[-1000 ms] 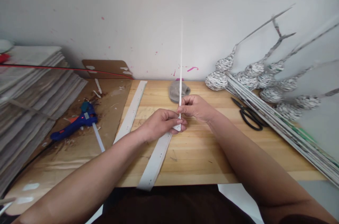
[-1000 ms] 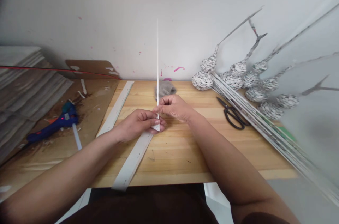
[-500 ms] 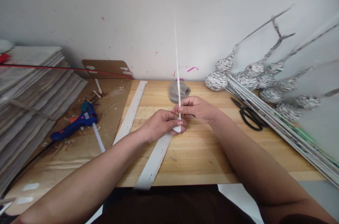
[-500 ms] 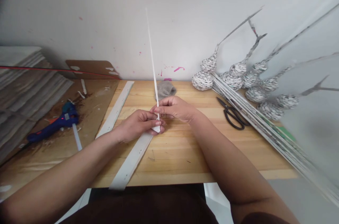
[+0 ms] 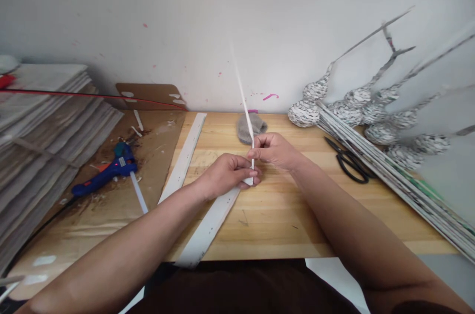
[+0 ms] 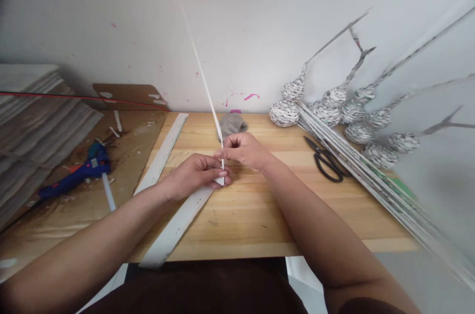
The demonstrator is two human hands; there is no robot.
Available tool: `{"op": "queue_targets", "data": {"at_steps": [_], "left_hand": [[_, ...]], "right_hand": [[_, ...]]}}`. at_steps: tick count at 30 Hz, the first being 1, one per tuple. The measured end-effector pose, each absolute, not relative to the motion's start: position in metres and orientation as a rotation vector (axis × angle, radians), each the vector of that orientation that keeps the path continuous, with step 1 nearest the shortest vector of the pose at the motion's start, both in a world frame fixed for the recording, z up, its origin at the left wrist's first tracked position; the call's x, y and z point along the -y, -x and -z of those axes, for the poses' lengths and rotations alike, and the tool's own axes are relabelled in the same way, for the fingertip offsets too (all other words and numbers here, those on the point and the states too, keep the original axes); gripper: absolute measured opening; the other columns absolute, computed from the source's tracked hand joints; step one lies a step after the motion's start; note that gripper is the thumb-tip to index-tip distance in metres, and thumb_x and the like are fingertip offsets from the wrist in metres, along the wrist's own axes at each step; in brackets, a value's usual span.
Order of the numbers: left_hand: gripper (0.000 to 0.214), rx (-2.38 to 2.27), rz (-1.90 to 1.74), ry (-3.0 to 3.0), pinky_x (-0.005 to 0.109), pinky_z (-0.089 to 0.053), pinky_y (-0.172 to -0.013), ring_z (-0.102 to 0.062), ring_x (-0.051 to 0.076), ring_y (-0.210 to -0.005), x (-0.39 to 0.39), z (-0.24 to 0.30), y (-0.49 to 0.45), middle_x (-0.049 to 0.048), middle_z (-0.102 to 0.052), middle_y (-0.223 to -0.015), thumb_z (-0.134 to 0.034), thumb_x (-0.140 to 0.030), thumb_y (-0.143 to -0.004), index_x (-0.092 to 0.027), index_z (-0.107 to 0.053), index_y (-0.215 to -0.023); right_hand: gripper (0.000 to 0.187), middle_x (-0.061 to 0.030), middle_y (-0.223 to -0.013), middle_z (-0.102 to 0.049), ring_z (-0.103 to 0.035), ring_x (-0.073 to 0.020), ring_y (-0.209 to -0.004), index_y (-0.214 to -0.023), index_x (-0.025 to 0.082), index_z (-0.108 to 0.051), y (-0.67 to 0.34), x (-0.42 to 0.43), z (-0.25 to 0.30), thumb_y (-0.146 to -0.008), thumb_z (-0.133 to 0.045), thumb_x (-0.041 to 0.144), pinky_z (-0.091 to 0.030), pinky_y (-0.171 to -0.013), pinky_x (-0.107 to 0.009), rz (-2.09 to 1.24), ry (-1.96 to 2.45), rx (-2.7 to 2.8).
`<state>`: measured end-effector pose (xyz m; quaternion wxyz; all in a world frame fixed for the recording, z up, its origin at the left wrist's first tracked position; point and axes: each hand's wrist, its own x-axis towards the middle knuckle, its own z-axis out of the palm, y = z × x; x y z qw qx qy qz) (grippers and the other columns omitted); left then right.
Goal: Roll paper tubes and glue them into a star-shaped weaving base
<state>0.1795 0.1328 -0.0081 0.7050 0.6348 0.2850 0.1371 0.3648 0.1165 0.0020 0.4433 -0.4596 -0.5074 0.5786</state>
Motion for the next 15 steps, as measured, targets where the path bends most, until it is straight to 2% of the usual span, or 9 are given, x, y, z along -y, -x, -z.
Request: {"op": "queue_targets", "data": {"at_steps": [4, 9, 13, 15], "left_hand": [[0.025, -0.632, -0.321, -1.405, 0.033, -0.056, -0.077, -0.065, 0.02, -0.091, -0.1337, 0.0099, -0.1792, 0.0094, -0.071, -0.092, -0.065, -0.037, -0.08, -0.013, -0.072, -0.085], [0.024, -0.647, -0.313, -1.413, 0.033, -0.056, -0.077, -0.065, 0.019, -0.09, -0.1343, 0.0107, -0.1791, 0.0087, -0.072, -0.089, -0.066, -0.037, -0.08, -0.014, -0.072, -0.085], [0.025, -0.666, -0.319, -1.407, 0.033, -0.056, -0.077, -0.065, 0.019, -0.087, -0.1341, 0.0103, -0.1796, 0.0091, -0.071, -0.09, -0.067, -0.037, -0.079, -0.013, -0.072, -0.084], [0.025, -0.672, -0.315, -1.402, 0.034, -0.056, -0.077, -0.065, 0.019, -0.087, -0.1342, 0.0104, -0.1796, 0.0089, -0.071, -0.09, -0.067, -0.037, -0.079, -0.013, -0.072, -0.086]], "right_hand": [[0.027, 0.0013, -0.066, -0.062, -0.045, -0.0062, -0.052, -0.068, 0.014, -0.064, -0.3644, -0.1168, -0.002, -0.064, -0.081, 0.035, -0.03, -0.048, -0.022, -1.534, 1.128, 1.296], [0.034, 0.0086, -0.05, -0.046, -0.035, -0.0041, -0.046, -0.058, 0.016, -0.054, -0.365, -0.1172, -0.0013, -0.058, -0.085, 0.029, -0.024, -0.045, -0.021, -1.375, 1.148, 1.235], [0.027, 0.0009, -0.068, -0.063, -0.049, -0.0076, -0.056, -0.071, 0.014, -0.064, -0.3654, -0.116, -0.0041, -0.065, -0.08, 0.035, -0.033, -0.05, -0.022, -1.525, 1.123, 1.349], [0.027, 0.0011, -0.065, -0.062, -0.048, -0.0077, -0.056, -0.069, 0.014, -0.064, -0.3655, -0.1159, -0.0042, -0.066, -0.079, 0.036, -0.033, -0.051, -0.022, -1.522, 1.138, 1.383]]}}
